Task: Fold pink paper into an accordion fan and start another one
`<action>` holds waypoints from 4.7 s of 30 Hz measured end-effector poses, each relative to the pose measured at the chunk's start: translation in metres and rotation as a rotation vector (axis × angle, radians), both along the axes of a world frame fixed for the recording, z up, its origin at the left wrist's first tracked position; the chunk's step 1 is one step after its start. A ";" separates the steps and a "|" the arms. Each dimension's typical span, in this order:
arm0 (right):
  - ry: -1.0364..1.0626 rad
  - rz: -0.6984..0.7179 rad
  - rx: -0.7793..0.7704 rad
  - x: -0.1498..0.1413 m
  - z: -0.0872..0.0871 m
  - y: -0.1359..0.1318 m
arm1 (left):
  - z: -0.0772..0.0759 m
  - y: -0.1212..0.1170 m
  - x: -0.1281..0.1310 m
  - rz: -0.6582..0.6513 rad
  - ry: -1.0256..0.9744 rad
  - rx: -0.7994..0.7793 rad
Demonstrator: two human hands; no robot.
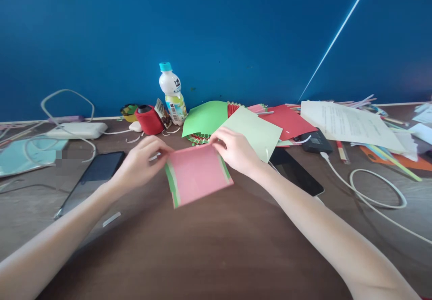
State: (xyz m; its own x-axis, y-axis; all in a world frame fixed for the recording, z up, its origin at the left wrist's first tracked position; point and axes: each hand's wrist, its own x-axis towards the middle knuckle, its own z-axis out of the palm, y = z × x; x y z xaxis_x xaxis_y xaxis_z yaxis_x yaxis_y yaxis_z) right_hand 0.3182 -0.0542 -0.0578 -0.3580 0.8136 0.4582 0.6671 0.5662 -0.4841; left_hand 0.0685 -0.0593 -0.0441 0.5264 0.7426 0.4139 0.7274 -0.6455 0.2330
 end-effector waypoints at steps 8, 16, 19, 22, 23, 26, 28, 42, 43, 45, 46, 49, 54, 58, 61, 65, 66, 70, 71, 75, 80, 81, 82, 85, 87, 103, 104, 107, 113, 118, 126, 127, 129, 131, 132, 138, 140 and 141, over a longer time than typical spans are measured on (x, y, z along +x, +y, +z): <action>-0.277 -0.040 0.332 0.000 0.001 -0.010 | -0.009 -0.002 -0.007 0.059 0.228 0.399; -0.382 0.216 -0.036 0.002 -0.014 0.006 | -0.032 0.007 0.004 -0.151 0.442 0.074; -0.376 0.254 -0.127 0.001 -0.014 0.005 | -0.036 0.007 0.002 -0.154 0.411 0.059; -0.375 0.291 -0.197 -0.001 -0.015 0.004 | -0.038 0.007 0.002 -0.142 0.341 0.028; -0.369 0.291 -0.223 -0.002 -0.016 0.004 | -0.037 0.006 0.003 -0.143 0.308 -0.007; -0.312 0.273 -0.304 -0.004 -0.018 0.005 | -0.031 0.005 0.005 -0.140 0.191 -0.224; -0.246 0.267 -0.374 -0.004 -0.018 0.006 | -0.027 0.004 0.006 -0.129 0.108 -0.418; -0.047 0.241 -0.594 0.000 -0.033 0.019 | -0.027 0.013 0.002 -0.121 -0.049 -0.623; -0.046 0.247 -0.607 0.000 -0.034 0.019 | -0.027 0.014 0.002 -0.127 -0.049 -0.623; -0.040 0.260 -0.617 0.000 -0.035 0.019 | -0.027 0.014 0.002 -0.145 -0.045 -0.622; -0.038 0.266 -0.616 0.000 -0.035 0.019 | -0.027 0.014 0.002 -0.157 -0.040 -0.621; -0.043 0.275 -0.606 0.000 -0.036 0.019 | -0.028 0.015 0.001 -0.187 -0.028 -0.615; -0.057 0.272 -0.620 0.000 -0.037 0.020 | -0.028 0.015 0.001 -0.210 -0.023 -0.613; -0.068 0.269 -0.551 -0.002 -0.033 0.018 | -0.029 0.015 0.000 -0.238 0.007 -0.594; -0.071 0.289 -0.505 -0.003 -0.031 0.017 | -0.032 0.014 -0.001 -0.267 0.030 -0.567; -0.083 0.294 -0.495 -0.003 -0.030 0.016 | -0.036 0.012 -0.001 -0.307 0.065 -0.526; -0.088 0.297 -0.488 -0.003 -0.030 0.016 | -0.037 0.012 -0.001 -0.318 0.087 -0.518; -0.105 0.322 -0.469 -0.001 -0.030 0.017 | -0.038 0.013 -0.002 -0.344 0.176 -0.477; -0.109 0.326 -0.470 -0.001 -0.030 0.017 | -0.038 0.014 -0.002 -0.349 0.186 -0.467; -0.122 0.317 -0.478 0.001 -0.033 0.019 | -0.040 0.015 -0.003 -0.362 0.203 -0.454; -0.099 0.338 -0.468 -0.001 -0.033 0.017 | -0.041 0.015 -0.004 -0.369 0.203 -0.463; -0.092 0.349 -0.460 -0.001 -0.033 0.016 | -0.041 0.014 -0.003 -0.365 0.204 -0.460; -0.083 0.363 -0.452 -0.002 -0.033 0.016 | -0.040 0.014 -0.003 -0.356 0.209 -0.454; -0.057 0.432 -0.445 -0.001 -0.037 0.016 | -0.038 0.012 -0.001 -0.293 0.255 -0.434; -0.043 0.475 -0.447 0.001 -0.042 0.018 | -0.037 0.011 0.000 -0.256 0.281 -0.431; -0.091 0.485 -0.565 0.015 -0.037 0.022 | -0.032 0.014 -0.007 -0.271 0.279 -0.517; -0.081 0.483 -0.572 0.015 -0.038 0.022 | -0.032 0.014 -0.007 -0.274 0.267 -0.508; -0.069 0.453 -0.556 0.014 -0.038 0.021 | -0.033 0.012 -0.006 -0.292 0.207 -0.429; -0.182 0.373 -0.506 0.010 -0.025 0.016 | -0.037 0.006 -0.002 -0.294 0.208 -0.232; -0.232 0.345 -0.486 0.007 -0.015 0.014 | -0.040 0.008 -0.004 -0.300 0.300 -0.074; 0.146 0.296 -0.494 0.009 0.005 0.008 | -0.002 0.004 -0.001 -0.061 -0.189 -0.504; 0.244 0.303 -0.549 0.010 0.008 0.008 | 0.003 0.004 -0.002 -0.077 -0.276 -0.623; 0.388 0.315 -0.643 0.012 0.012 0.007 | 0.010 0.003 -0.004 -0.109 -0.402 -0.838; 0.415 0.305 -0.670 0.012 0.012 0.008 | 0.009 0.006 -0.005 -0.115 -0.427 -0.914; 0.377 0.291 -0.663 0.011 0.010 0.008 | 0.007 0.008 -0.006 -0.100 -0.392 -0.890; -0.093 0.192 -0.493 0.004 -0.013 0.013 | -0.018 0.017 -0.007 -0.002 0.000 -0.560; -0.184 0.191 -0.408 0.002 -0.019 0.014 | -0.021 0.016 -0.007 -0.037 0.086 -0.492; -0.211 0.206 -0.375 0.001 -0.021 0.014 | -0.021 0.016 -0.006 -0.053 0.120 -0.468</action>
State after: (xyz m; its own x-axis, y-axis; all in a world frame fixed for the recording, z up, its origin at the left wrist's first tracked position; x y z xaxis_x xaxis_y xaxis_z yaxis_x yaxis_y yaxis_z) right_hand 0.3195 -0.0398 -0.0785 -0.5825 0.8115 0.0466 0.6652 0.5088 -0.5465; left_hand 0.0621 -0.0436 -0.0654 0.5917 0.8058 -0.0242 0.7361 -0.5278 0.4238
